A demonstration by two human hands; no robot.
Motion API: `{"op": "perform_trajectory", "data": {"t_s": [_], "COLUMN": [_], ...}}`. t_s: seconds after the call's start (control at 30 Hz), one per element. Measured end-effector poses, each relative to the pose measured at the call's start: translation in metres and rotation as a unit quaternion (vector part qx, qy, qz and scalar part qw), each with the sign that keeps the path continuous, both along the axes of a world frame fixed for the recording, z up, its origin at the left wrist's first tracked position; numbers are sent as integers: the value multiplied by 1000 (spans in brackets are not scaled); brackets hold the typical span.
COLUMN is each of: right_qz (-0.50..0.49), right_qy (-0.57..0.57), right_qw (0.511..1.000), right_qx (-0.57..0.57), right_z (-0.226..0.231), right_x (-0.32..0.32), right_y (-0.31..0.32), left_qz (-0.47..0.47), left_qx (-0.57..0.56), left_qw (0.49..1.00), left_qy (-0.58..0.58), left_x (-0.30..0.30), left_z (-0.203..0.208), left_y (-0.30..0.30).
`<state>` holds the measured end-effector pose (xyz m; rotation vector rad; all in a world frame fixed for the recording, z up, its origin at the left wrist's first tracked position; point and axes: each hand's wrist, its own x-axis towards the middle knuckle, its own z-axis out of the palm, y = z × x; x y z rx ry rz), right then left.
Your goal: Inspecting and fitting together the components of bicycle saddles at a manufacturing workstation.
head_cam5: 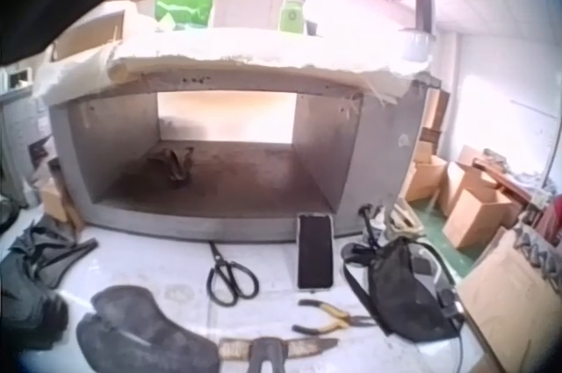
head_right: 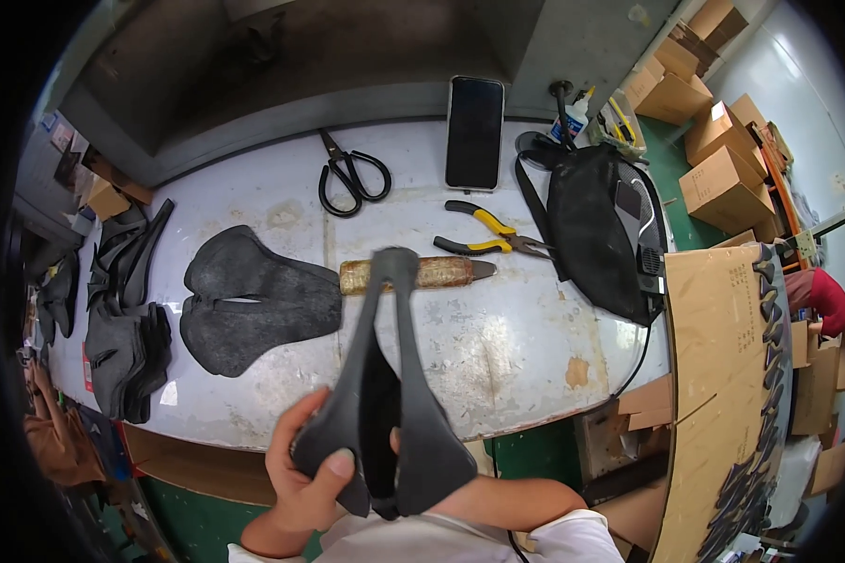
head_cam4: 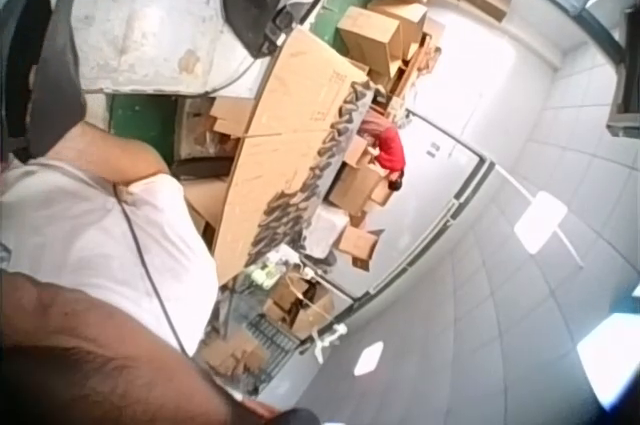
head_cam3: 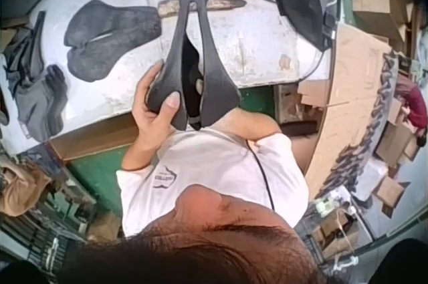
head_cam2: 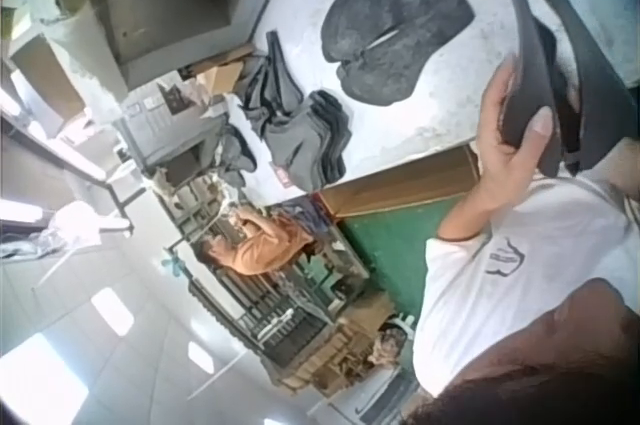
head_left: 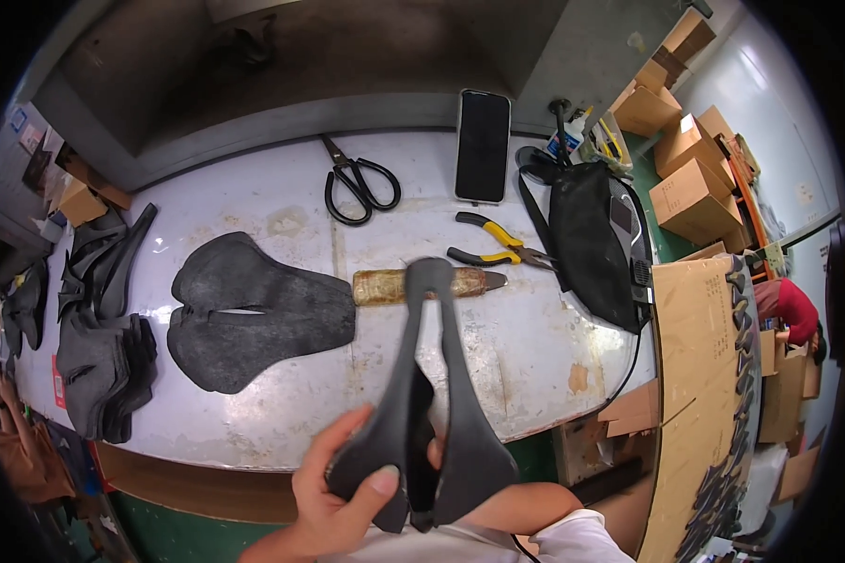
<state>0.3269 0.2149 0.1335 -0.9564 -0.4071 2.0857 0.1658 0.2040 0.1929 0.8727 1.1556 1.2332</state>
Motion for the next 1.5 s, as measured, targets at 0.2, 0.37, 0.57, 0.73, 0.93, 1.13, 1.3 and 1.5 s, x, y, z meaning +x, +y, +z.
{"op": "perform_trajectory", "data": {"t_s": [0.2,0.37,0.57,0.73,0.93,1.13,1.3,1.5], "right_qz": [208,177,200,162,112,-61,-89,-115], "right_qy": [404,337,363,224,-3,-82,-291,-202], "right_qw": [889,923,907,960,969,847,671,813], "right_qx": [-53,-52,-73,-48,222,522,676,534], "right_z": [-8,-4,3,8,-6,52,83,-6], "right_x": [-8,-7,-9,-12,12,-11,-45,39], "right_y": [-22,-22,-10,-13,-7,18,40,10], "left_qz": [62,151,181,238,241,228,246,160], "left_qx": [54,63,89,181,112,97,121,88], "left_qw": [996,985,979,954,963,968,959,980], "left_qy": [21,-59,-23,35,49,25,69,83], "left_x": [7,16,21,28,19,19,16,0], "left_z": [-3,-10,-9,-15,-14,-9,-15,-2], "left_y": [14,21,19,15,21,26,24,16]}}
